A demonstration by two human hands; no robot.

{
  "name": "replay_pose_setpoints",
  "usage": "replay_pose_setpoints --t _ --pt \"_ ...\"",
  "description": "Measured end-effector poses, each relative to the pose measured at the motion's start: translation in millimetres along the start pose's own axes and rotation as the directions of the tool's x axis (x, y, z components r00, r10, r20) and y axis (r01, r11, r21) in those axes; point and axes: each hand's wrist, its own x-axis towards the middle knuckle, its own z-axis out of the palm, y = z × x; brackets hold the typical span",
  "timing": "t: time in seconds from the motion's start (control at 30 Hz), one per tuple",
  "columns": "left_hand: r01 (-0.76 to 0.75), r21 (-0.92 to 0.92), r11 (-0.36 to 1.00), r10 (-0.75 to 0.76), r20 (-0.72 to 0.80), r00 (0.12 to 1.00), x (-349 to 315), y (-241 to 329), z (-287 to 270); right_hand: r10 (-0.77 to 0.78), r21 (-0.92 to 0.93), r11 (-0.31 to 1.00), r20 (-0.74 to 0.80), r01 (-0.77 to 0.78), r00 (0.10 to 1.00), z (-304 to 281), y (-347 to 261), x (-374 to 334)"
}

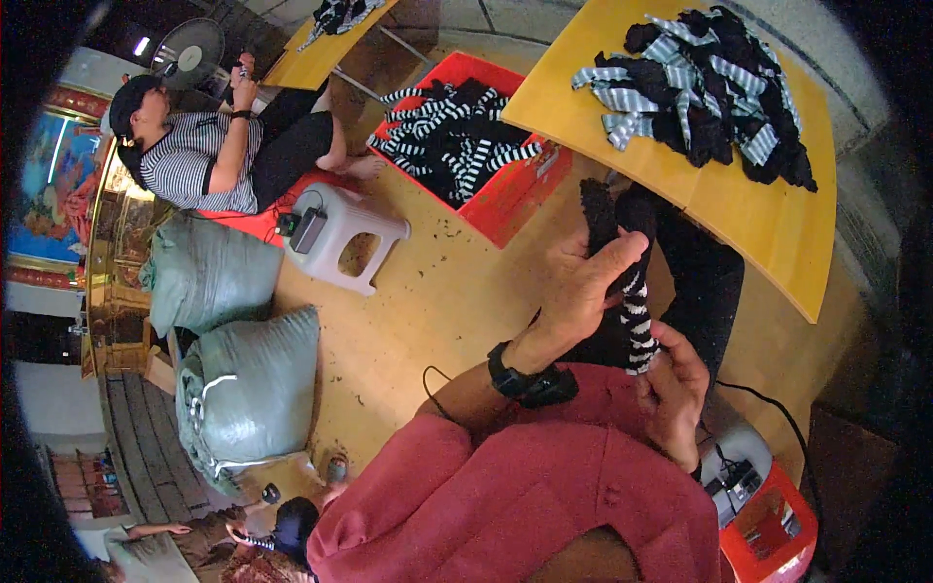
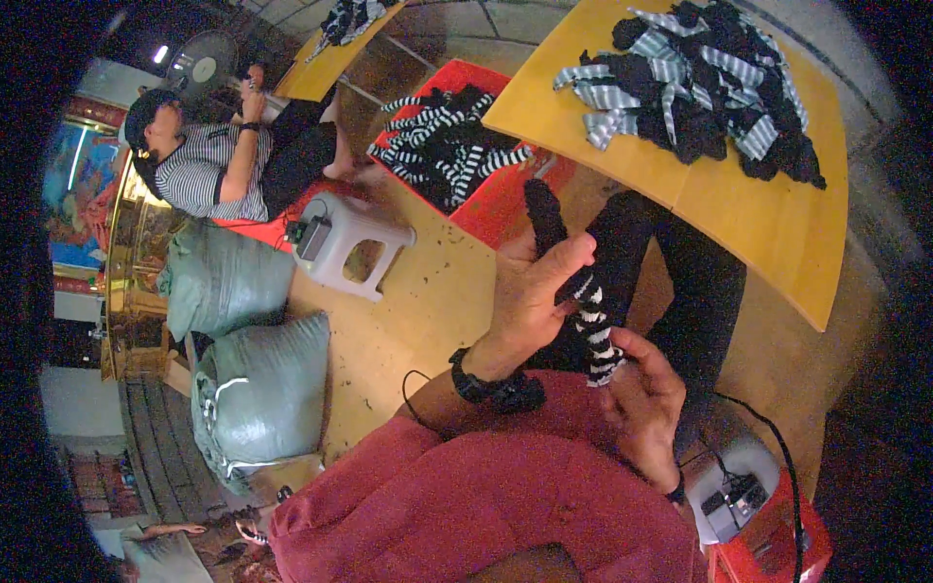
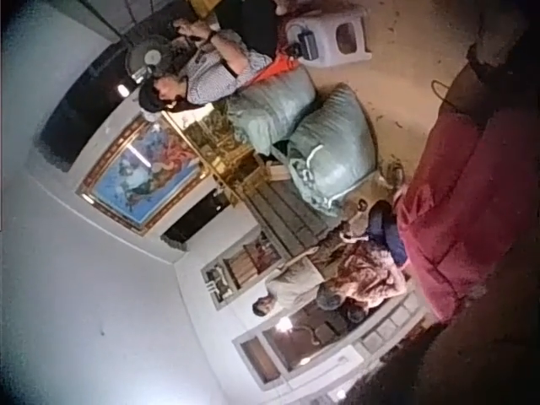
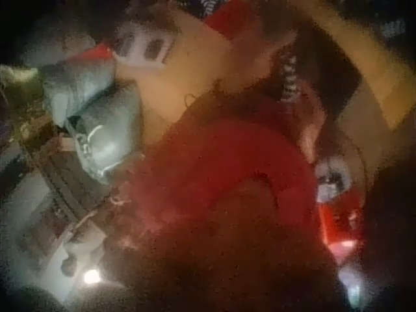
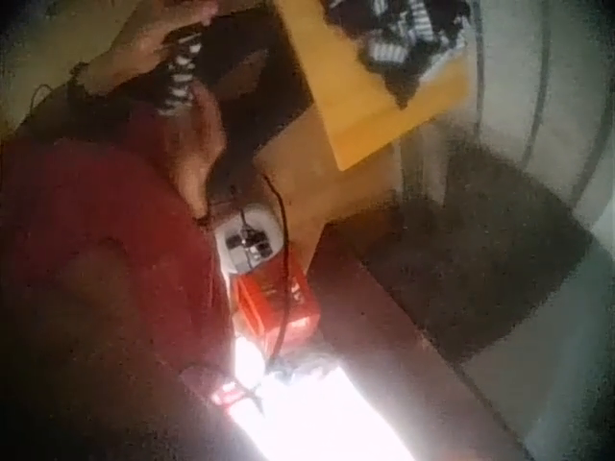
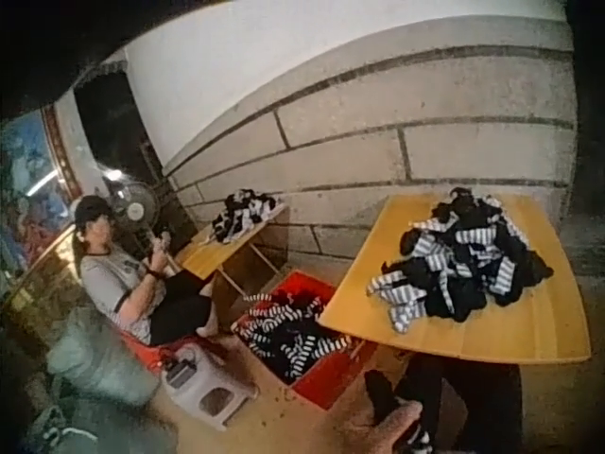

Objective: Rolling and securing pairs of socks using a turning rod and plastic fasteners.

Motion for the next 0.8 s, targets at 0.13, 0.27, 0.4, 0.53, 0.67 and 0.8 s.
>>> replay_pose_setpoints --t 0.13,0.27,0.4,0.53,0.67,0.8 --pt "-0.017 0.130 0.991 0.021 -0.029 0.999 3 6 -4 0.055 0.067 0.996 0.032 -0.057 0.998 -3 5 6" --pt "-0.084 -0.037 0.996 0.082 -0.059 0.995 13 19 -8 -0.106 -0.087 0.990 0.053 0.111 0.993 -11 15 4" --pt "-0.164 0.027 0.986 0.165 -0.019 0.986 24 30 -16 -0.212 -0.301 0.929 0.046 0.216 0.976 -20 20 3" --pt "-0.072 0.073 0.995 0.073 -0.013 0.997 10 17 5 -0.279 -0.311 0.910 0.031 0.275 0.960 -16 22 4" --pt "-0.032 0.076 0.997 0.033 -0.008 0.999 5 -4 13 -0.070 -0.057 0.996 0.010 0.071 0.997 -6 8 10" --pt "0.056 0.025 0.998 -0.057 0.033 0.998 11 2 13 0.074 0.089 0.993 0.031 -0.077 0.997 -9 -3 18"
